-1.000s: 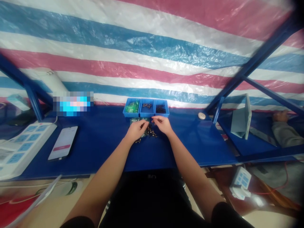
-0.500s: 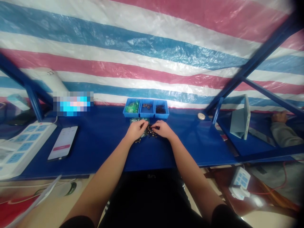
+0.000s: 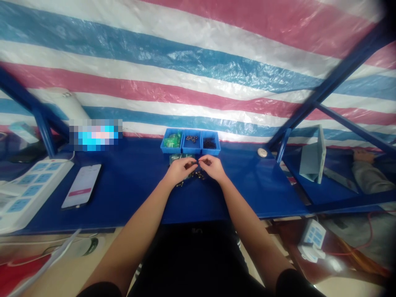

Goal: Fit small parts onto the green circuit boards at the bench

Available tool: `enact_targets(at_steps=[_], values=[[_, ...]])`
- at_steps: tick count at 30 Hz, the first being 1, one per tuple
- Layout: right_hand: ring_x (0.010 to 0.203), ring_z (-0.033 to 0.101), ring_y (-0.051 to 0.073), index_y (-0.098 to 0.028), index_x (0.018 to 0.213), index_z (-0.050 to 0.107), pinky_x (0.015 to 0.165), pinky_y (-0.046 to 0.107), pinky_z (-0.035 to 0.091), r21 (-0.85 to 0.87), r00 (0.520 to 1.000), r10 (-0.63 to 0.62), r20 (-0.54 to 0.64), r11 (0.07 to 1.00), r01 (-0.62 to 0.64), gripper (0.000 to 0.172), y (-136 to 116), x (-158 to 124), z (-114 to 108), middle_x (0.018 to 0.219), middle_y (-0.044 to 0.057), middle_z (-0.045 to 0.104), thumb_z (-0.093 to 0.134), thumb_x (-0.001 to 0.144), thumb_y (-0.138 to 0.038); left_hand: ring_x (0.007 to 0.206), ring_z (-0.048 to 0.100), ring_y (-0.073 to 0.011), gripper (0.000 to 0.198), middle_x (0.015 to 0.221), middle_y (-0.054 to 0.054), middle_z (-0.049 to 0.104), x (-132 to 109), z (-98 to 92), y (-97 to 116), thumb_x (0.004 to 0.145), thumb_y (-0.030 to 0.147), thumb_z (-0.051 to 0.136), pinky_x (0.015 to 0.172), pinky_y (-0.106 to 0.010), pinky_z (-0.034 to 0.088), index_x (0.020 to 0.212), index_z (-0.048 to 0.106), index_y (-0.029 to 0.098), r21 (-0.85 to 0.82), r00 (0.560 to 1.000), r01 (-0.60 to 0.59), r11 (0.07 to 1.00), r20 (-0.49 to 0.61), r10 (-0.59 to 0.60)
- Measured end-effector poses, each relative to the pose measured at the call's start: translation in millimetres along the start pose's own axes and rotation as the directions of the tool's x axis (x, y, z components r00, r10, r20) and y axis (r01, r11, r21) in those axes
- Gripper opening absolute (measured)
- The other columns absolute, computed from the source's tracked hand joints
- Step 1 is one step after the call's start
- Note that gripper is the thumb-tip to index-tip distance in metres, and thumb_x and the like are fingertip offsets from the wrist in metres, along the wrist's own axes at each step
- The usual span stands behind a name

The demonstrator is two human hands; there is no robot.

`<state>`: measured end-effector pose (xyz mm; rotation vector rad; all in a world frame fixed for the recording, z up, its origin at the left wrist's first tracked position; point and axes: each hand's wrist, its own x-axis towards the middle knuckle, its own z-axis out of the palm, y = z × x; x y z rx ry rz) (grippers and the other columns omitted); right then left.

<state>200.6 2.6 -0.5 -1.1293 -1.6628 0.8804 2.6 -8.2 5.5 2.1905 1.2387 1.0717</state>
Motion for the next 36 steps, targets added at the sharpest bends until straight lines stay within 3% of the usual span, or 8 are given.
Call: enact_targets(at_steps=[9, 19, 26, 32, 36], values=[[0.077, 0.067, 0.017, -0.019, 0.093, 0.072, 0.074, 0.031, 0.055, 0.134, 0.996, -0.09, -0.008, 0.987, 0.091, 0.022, -6.4, -3.8, 11.9, 0.091, 0.006, 0.073, 0.066, 0.081, -0.037, 0.078, 0.066, -0.0166, 0.024, 0.092, -0.001, 0.073, 2.2, -1.5, -0.6, 0.095, 0.039, 0.052, 0.072, -0.027, 0.05, 0.097, 0.069, 0.023, -0.004, 1.0, 0.014, 1.0, 0.0, -0.014], [0.072, 0.067, 0.018, -0.019, 0.089, 0.073, 0.071, 0.033, 0.056, 0.201, 0.998, 0.012, -0.064, 0.98, 0.001, 0.027, -10.3, -3.2, 9.0, 0.084, 0.006, 0.074, 0.071, 0.077, -0.043, 0.066, 0.063, -0.0154, 0.027, 0.082, -0.001, 0.071, 0.6, 2.4, -2.8, 0.093, 0.044, 0.053, 0.066, -0.027, 0.049, 0.103, 0.067, 0.023, 0.008, 0.998, 0.038, 0.999, -0.049, -0.037], [0.077, 0.069, 0.019, -0.02, 0.093, 0.072, 0.076, 0.034, 0.057, 0.234, 1.0, 0.003, -0.025, 0.972, 0.003, 0.03, -8.7, -3.1, 11.8, 0.088, 0.006, 0.074, 0.073, 0.076, -0.044, 0.071, 0.063, -0.0152, 0.028, 0.084, -0.001, 0.07, 1.2, -5.1, 4.7, 0.096, 0.041, 0.048, 0.068, -0.027, 0.047, 0.09, 0.067, 0.022, 0.022, 1.0, 0.016, 1.0, -0.008, -0.016], [0.073, 0.069, 0.018, -0.019, 0.093, 0.073, 0.072, 0.032, 0.057, 0.234, 0.999, 0.0, -0.038, 0.972, 0.009, 0.028, -5.2, -2.3, 10.2, 0.085, 0.006, 0.074, 0.072, 0.078, -0.042, 0.063, 0.06, -0.0142, 0.027, 0.075, 0.001, 0.068, -0.2, -2.1, 2.8, 0.093, 0.044, 0.054, 0.063, -0.025, 0.047, 0.104, 0.066, 0.023, -0.01, 0.997, 0.05, 0.999, -0.052, -0.051], [0.072, 0.068, 0.018, -0.02, 0.093, 0.073, 0.072, 0.032, 0.056, 0.235, 1.0, 0.012, -0.021, 0.972, -0.007, 0.029, -5.6, -2.4, 10.3, 0.084, 0.005, 0.074, 0.073, 0.077, -0.044, 0.063, 0.06, -0.0134, 0.026, 0.079, 0.0, 0.069, 0.0, -1.8, 1.5, 0.093, 0.043, 0.053, 0.063, -0.025, 0.047, 0.1, 0.067, 0.023, -0.009, 0.998, 0.031, 0.999, -0.059, -0.031]])
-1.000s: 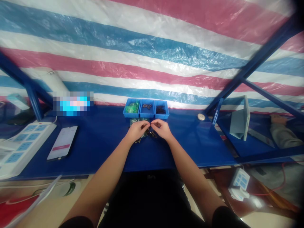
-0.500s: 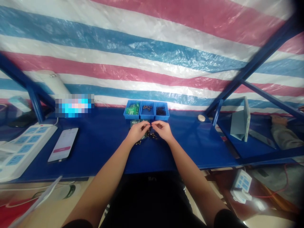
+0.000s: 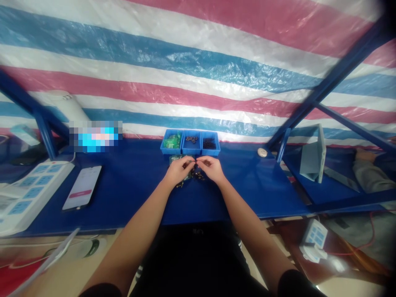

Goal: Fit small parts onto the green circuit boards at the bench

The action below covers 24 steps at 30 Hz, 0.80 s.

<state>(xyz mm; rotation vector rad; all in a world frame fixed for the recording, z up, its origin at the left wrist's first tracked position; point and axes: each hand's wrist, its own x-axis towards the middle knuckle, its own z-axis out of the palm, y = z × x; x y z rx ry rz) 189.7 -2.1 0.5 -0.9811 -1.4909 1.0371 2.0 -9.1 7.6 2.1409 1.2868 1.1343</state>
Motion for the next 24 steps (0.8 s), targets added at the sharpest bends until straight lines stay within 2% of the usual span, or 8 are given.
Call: enact_targets(at_steps=[5, 11, 17, 24], values=[[0.073, 0.069, 0.018, -0.02, 0.094, 0.072, 0.073, 0.033, 0.057, 0.04, 1.0, -0.006, 0.011, 0.999, 0.006, 0.028, -0.6, -0.2, 1.4, 0.085, 0.005, 0.073, 0.072, 0.077, -0.042, 0.075, 0.064, -0.0153, 0.028, 0.094, -0.002, 0.072, 0.6, -2.5, 2.3, 0.095, 0.043, 0.049, 0.071, -0.027, 0.049, 0.094, 0.069, 0.023, -0.022, 0.999, -0.037, 0.999, 0.018, 0.038], [0.072, 0.069, 0.018, -0.02, 0.093, 0.073, 0.072, 0.033, 0.057, 0.005, 1.0, 0.009, 0.003, 1.0, -0.009, 0.029, -2.2, 0.2, 1.4, 0.083, 0.005, 0.074, 0.072, 0.077, -0.044, 0.061, 0.06, -0.0142, 0.031, 0.074, 0.0, 0.069, -0.4, -1.4, 0.8, 0.091, 0.049, 0.055, 0.062, -0.026, 0.048, 0.102, 0.068, 0.022, -0.022, 1.0, 0.018, 1.0, -0.001, -0.018], [0.072, 0.069, 0.017, -0.019, 0.094, 0.073, 0.072, 0.032, 0.057, 0.039, 1.0, 0.006, 0.011, 0.999, -0.007, 0.029, -2.0, -0.5, 1.5, 0.083, 0.005, 0.073, 0.072, 0.077, -0.043, 0.069, 0.063, -0.0144, 0.029, 0.088, -0.002, 0.072, 1.0, -3.0, 3.4, 0.095, 0.044, 0.051, 0.066, -0.026, 0.047, 0.091, 0.069, 0.022, -0.015, 1.0, -0.023, 1.0, 0.02, 0.024], [0.069, 0.068, 0.017, -0.019, 0.093, 0.073, 0.069, 0.032, 0.057, -0.003, 1.0, 0.023, -0.011, 1.0, -0.023, 0.03, -2.9, -0.2, 0.7, 0.082, 0.005, 0.073, 0.071, 0.077, -0.046, 0.06, 0.058, -0.0139, 0.03, 0.068, 0.002, 0.065, 0.2, -1.4, 1.2, 0.091, 0.048, 0.056, 0.061, -0.025, 0.046, 0.101, 0.068, 0.022, -0.002, 1.0, 0.014, 1.0, 0.006, -0.014]])
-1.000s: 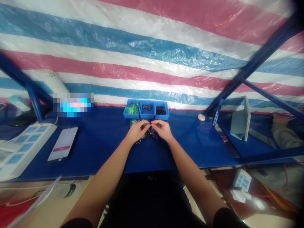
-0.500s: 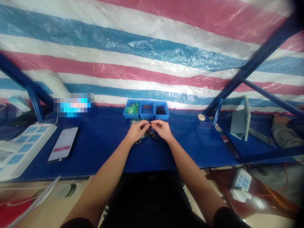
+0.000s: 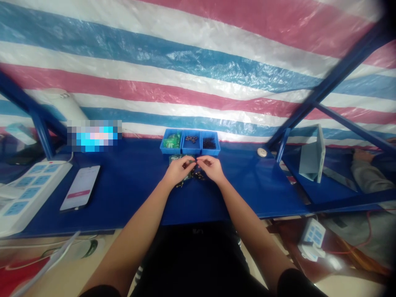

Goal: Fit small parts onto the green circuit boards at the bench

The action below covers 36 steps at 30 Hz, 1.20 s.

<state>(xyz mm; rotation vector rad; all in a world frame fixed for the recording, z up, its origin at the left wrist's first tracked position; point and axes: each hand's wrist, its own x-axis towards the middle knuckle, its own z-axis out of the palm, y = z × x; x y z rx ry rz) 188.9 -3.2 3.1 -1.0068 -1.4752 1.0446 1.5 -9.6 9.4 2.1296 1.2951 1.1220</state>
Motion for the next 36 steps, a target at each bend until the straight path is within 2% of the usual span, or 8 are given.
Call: enact_targets(at_steps=[3, 8, 10, 14, 19, 24, 28, 36], values=[[0.069, 0.068, 0.018, -0.02, 0.092, 0.073, 0.069, 0.032, 0.057, 0.007, 1.0, 0.01, 0.008, 1.0, -0.01, 0.031, -0.7, -0.6, 0.9, 0.081, 0.005, 0.073, 0.072, 0.076, -0.046, 0.059, 0.058, -0.0134, 0.027, 0.069, 0.002, 0.065, 0.6, -0.2, -1.3, 0.092, 0.045, 0.054, 0.061, -0.025, 0.045, 0.098, 0.068, 0.022, 0.013, 1.0, -0.021, 1.0, -0.011, 0.021], [0.072, 0.068, 0.018, -0.02, 0.093, 0.072, 0.072, 0.033, 0.057, 0.029, 1.0, -0.009, 0.017, 1.0, 0.008, 0.03, 0.8, -1.1, 2.1, 0.084, 0.005, 0.073, 0.073, 0.075, -0.045, 0.07, 0.063, -0.0148, 0.031, 0.085, -0.001, 0.071, 1.2, -3.5, 1.3, 0.096, 0.044, 0.047, 0.067, -0.026, 0.047, 0.09, 0.068, 0.022, 0.003, 0.998, -0.043, 0.999, 0.036, 0.043], [0.071, 0.068, 0.018, -0.02, 0.093, 0.073, 0.071, 0.033, 0.057, 0.029, 1.0, -0.014, 0.013, 0.999, 0.014, 0.029, 1.0, -0.9, 1.6, 0.083, 0.005, 0.073, 0.073, 0.076, -0.044, 0.069, 0.063, -0.0151, 0.032, 0.083, -0.001, 0.07, 0.7, -3.6, 2.2, 0.096, 0.045, 0.047, 0.066, -0.026, 0.047, 0.09, 0.068, 0.022, -0.001, 0.999, -0.022, 1.0, 0.045, 0.022], [0.069, 0.068, 0.018, -0.02, 0.092, 0.072, 0.069, 0.032, 0.057, 0.017, 1.0, -0.005, -0.006, 1.0, 0.005, 0.029, -0.7, -0.8, 0.2, 0.081, 0.005, 0.073, 0.072, 0.077, -0.045, 0.062, 0.06, -0.014, 0.029, 0.073, 0.002, 0.067, 0.2, -1.9, 2.0, 0.092, 0.045, 0.055, 0.064, -0.025, 0.048, 0.107, 0.065, 0.023, -0.034, 1.0, 0.023, 0.999, 0.019, -0.022], [0.068, 0.068, 0.018, -0.02, 0.092, 0.072, 0.068, 0.032, 0.057, 0.021, 0.999, -0.014, -0.029, 1.0, 0.014, 0.03, -2.6, -2.2, -0.5, 0.083, 0.005, 0.073, 0.07, 0.078, -0.047, 0.068, 0.061, -0.014, 0.025, 0.083, -0.001, 0.069, 0.8, -1.3, 2.0, 0.093, 0.041, 0.053, 0.067, -0.026, 0.048, 0.092, 0.067, 0.022, -0.029, 0.999, -0.049, 0.998, 0.002, 0.049], [0.067, 0.067, 0.017, -0.019, 0.091, 0.072, 0.067, 0.031, 0.056, 0.029, 0.999, -0.033, -0.037, 0.999, 0.034, 0.029, 0.3, -1.8, -0.6, 0.08, 0.005, 0.073, 0.071, 0.078, -0.045, 0.061, 0.058, -0.0128, 0.027, 0.073, 0.002, 0.066, 0.4, -0.4, 0.8, 0.091, 0.043, 0.058, 0.064, -0.025, 0.047, 0.104, 0.066, 0.022, -0.045, 1.0, -0.011, 0.999, -0.011, 0.01], [0.067, 0.067, 0.017, -0.019, 0.09, 0.073, 0.066, 0.031, 0.056, 0.049, 1.0, -0.021, -0.006, 0.999, 0.021, 0.029, 2.5, -1.2, 0.0, 0.079, 0.005, 0.072, 0.073, 0.075, -0.044, 0.064, 0.059, -0.0129, 0.025, 0.078, 0.0, 0.068, 1.1, 0.8, -1.5, 0.092, 0.042, 0.055, 0.064, -0.024, 0.047, 0.095, 0.067, 0.021, -0.043, 1.0, -0.024, 0.999, -0.003, 0.024], [0.069, 0.068, 0.017, -0.019, 0.09, 0.073, 0.07, 0.032, 0.057, 0.099, 1.0, -0.018, 0.017, 0.995, 0.016, 0.027, 5.0, -1.8, 2.2, 0.081, 0.005, 0.073, 0.075, 0.075, -0.041, 0.063, 0.059, -0.0138, 0.025, 0.07, 0.002, 0.062, 2.1, 2.3, -1.7, 0.097, 0.041, 0.046, 0.063, -0.025, 0.046, 0.097, 0.06, 0.02, -0.078, 0.996, 0.059, 0.995, 0.064, -0.054]])
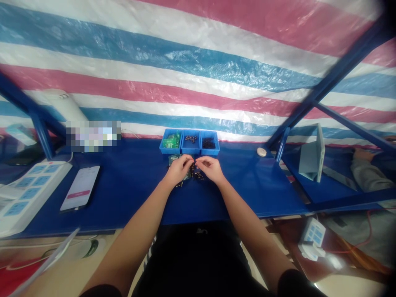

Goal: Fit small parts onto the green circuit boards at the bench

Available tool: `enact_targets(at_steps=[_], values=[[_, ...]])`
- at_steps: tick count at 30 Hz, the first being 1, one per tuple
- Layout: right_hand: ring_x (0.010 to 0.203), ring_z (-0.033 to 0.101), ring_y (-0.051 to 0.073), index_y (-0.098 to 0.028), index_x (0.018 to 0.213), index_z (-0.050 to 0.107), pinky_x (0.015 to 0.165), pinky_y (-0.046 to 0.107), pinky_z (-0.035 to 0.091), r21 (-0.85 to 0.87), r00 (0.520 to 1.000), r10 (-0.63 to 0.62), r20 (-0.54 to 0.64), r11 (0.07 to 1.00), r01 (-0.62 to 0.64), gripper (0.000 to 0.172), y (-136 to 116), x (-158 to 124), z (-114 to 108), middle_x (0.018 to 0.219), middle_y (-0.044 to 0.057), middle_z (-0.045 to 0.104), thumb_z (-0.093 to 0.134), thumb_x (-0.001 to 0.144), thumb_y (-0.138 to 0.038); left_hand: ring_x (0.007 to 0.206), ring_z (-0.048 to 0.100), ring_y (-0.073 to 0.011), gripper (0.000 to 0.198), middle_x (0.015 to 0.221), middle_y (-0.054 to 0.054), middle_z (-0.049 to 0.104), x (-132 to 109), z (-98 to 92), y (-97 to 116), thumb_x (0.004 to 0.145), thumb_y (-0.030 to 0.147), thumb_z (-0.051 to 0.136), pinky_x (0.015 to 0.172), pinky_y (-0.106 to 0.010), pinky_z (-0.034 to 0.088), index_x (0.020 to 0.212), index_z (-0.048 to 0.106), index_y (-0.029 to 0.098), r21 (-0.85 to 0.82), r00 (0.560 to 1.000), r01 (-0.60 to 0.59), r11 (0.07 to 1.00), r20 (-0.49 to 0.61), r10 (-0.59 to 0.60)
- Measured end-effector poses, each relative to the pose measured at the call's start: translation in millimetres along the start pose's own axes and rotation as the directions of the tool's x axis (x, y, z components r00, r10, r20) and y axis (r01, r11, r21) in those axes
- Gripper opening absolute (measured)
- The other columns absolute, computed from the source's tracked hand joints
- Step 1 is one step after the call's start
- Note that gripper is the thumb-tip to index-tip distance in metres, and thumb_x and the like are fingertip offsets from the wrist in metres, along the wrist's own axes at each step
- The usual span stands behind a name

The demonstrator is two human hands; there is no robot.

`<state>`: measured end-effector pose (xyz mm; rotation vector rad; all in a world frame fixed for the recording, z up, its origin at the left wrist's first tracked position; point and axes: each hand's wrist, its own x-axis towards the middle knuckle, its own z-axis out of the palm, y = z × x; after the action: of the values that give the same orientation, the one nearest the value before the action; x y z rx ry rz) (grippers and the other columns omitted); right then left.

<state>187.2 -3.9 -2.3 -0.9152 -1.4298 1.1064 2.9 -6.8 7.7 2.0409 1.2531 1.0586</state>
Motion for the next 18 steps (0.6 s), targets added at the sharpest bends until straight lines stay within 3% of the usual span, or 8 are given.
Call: enact_targets(at_steps=[7, 13, 18], values=[[0.072, 0.069, 0.018, -0.019, 0.092, 0.073, 0.072, 0.033, 0.057, -0.09, 1.0, -0.029, 0.0, 0.996, 0.029, 0.03, 1.3, -0.8, 1.1, 0.084, 0.006, 0.074, 0.075, 0.074, -0.043, 0.066, 0.058, -0.0145, 0.026, 0.073, 0.001, 0.061, -1.7, 1.5, 0.3, 0.099, 0.042, 0.042, 0.063, -0.026, 0.044, 0.096, 0.057, 0.021, 0.076, 1.0, -0.008, 0.997, -0.014, 0.009], [0.07, 0.068, 0.018, -0.019, 0.09, 0.073, 0.07, 0.032, 0.057, -0.094, 0.999, -0.035, -0.024, 0.995, 0.032, 0.028, -0.6, 0.9, -0.5, 0.082, 0.005, 0.073, 0.073, 0.076, -0.043, 0.063, 0.059, -0.014, 0.028, 0.073, 0.002, 0.063, -3.8, -0.4, 3.7, 0.095, 0.044, 0.049, 0.063, -0.026, 0.045, 0.11, 0.058, 0.022, 0.037, 1.0, -0.012, 0.999, -0.023, 0.012], [0.07, 0.067, 0.017, -0.019, 0.09, 0.073, 0.068, 0.031, 0.055, -0.105, 0.998, -0.066, -0.008, 0.992, 0.065, 0.024, -1.6, 0.5, -0.3, 0.082, 0.005, 0.072, 0.072, 0.077, -0.04, 0.062, 0.058, -0.0132, 0.026, 0.072, 0.002, 0.064, -2.8, -1.0, 3.7, 0.095, 0.043, 0.05, 0.062, -0.025, 0.044, 0.095, 0.063, 0.022, 0.054, 0.998, -0.059, 0.997, -0.022, 0.061]])
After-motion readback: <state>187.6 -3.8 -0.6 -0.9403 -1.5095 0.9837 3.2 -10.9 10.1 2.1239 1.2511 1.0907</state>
